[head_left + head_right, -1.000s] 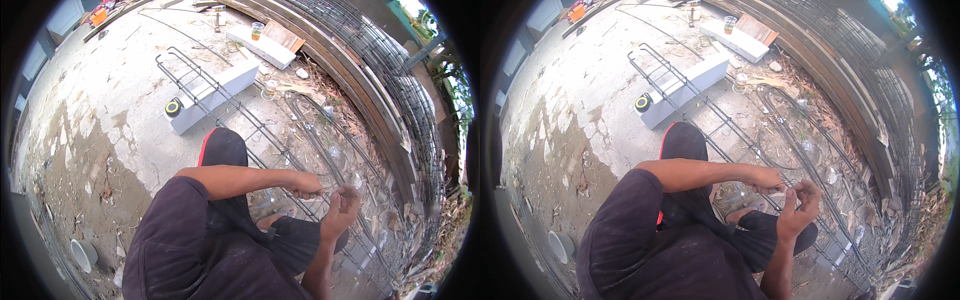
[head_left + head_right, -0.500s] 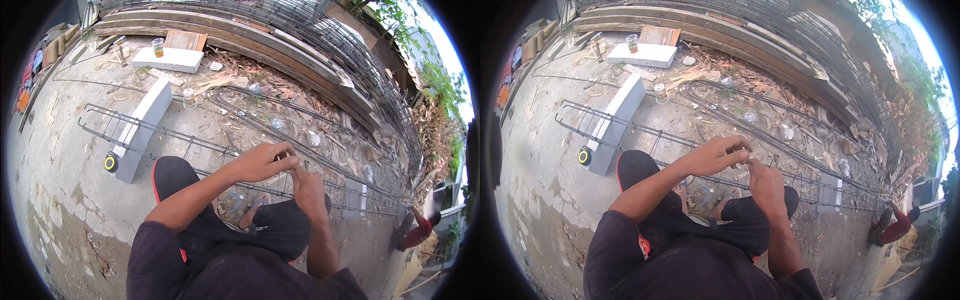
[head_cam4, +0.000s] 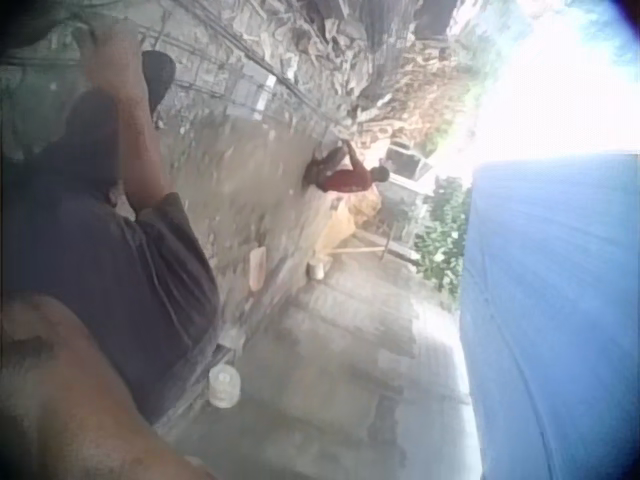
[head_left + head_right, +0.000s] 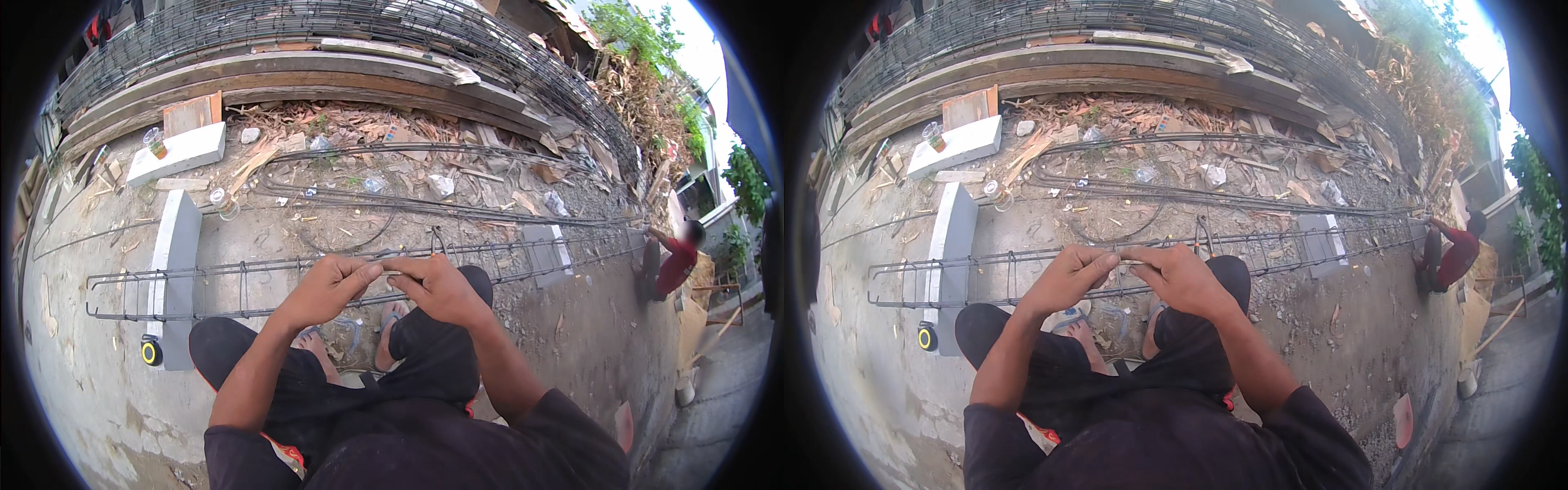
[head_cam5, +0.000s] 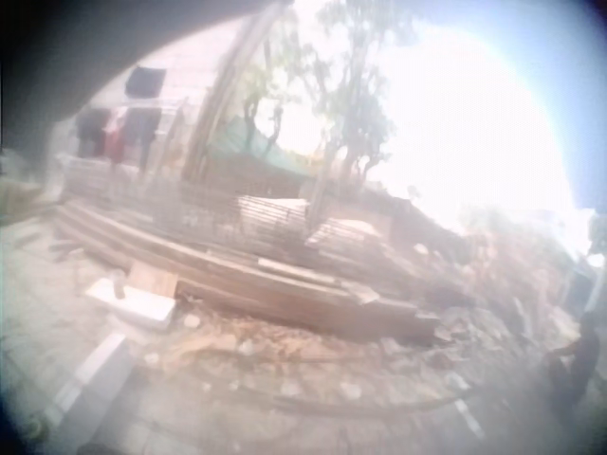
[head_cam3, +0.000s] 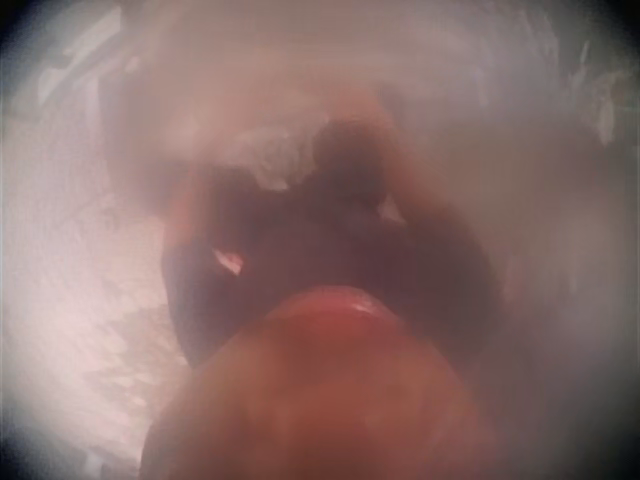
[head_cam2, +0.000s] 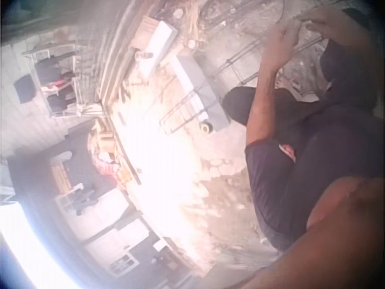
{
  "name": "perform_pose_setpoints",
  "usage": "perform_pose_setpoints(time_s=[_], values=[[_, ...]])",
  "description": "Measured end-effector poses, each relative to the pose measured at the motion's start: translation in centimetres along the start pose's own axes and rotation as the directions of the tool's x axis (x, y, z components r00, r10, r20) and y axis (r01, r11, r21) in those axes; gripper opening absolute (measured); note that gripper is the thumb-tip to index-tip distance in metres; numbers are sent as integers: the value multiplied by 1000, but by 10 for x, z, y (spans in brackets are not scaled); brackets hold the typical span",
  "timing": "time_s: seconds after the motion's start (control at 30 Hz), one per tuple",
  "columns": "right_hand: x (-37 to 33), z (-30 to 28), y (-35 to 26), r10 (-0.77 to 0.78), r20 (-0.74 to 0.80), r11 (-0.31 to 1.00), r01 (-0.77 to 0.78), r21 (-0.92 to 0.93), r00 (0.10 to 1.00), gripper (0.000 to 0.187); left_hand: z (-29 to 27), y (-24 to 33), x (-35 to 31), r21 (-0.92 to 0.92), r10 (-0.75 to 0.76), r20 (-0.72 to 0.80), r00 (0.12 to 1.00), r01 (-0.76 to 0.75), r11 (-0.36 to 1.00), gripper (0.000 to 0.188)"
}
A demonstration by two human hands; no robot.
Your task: The person assembles a rebar cage by tying intersecting steel bars together with wire. They use pliers to twist and secure the wire at multiple junctions along the structure. The person works methodically along the length of the cage, ensuring each connection is tight.
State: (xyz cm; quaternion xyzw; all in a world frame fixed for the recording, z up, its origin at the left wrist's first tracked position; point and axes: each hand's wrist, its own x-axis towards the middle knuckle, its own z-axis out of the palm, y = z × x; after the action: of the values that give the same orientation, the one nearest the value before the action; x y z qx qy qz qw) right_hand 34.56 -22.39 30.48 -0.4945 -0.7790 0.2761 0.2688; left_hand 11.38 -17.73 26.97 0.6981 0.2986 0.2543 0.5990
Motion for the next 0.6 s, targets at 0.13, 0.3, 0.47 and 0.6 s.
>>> perform_pose_setpoints(time_s=[0.13, 0.3, 0.47, 0.6], values=[[-1, -3, 3, -38, 151, 997, 28, 73, 988, 30, -19, -10, -13, 32, -42, 146, 988, 38, 999, 53], [25, 31, -3, -219, 227, 948, 262, -180, 949, 28, -37, -45, -42, 217, -9, -25, 1000, 14, 976, 57], [57, 88, 2, -66, 340, 995, 37, 90, 938, 27, -59, -77, -85, 324, -105, -329, 939, 217, 921, 53], [20, 180, 25, 216, 790, 479, -767, 427, 574, 28, -75, -109, -101, 510, -198, -583, 788, 544, 666, 55]])
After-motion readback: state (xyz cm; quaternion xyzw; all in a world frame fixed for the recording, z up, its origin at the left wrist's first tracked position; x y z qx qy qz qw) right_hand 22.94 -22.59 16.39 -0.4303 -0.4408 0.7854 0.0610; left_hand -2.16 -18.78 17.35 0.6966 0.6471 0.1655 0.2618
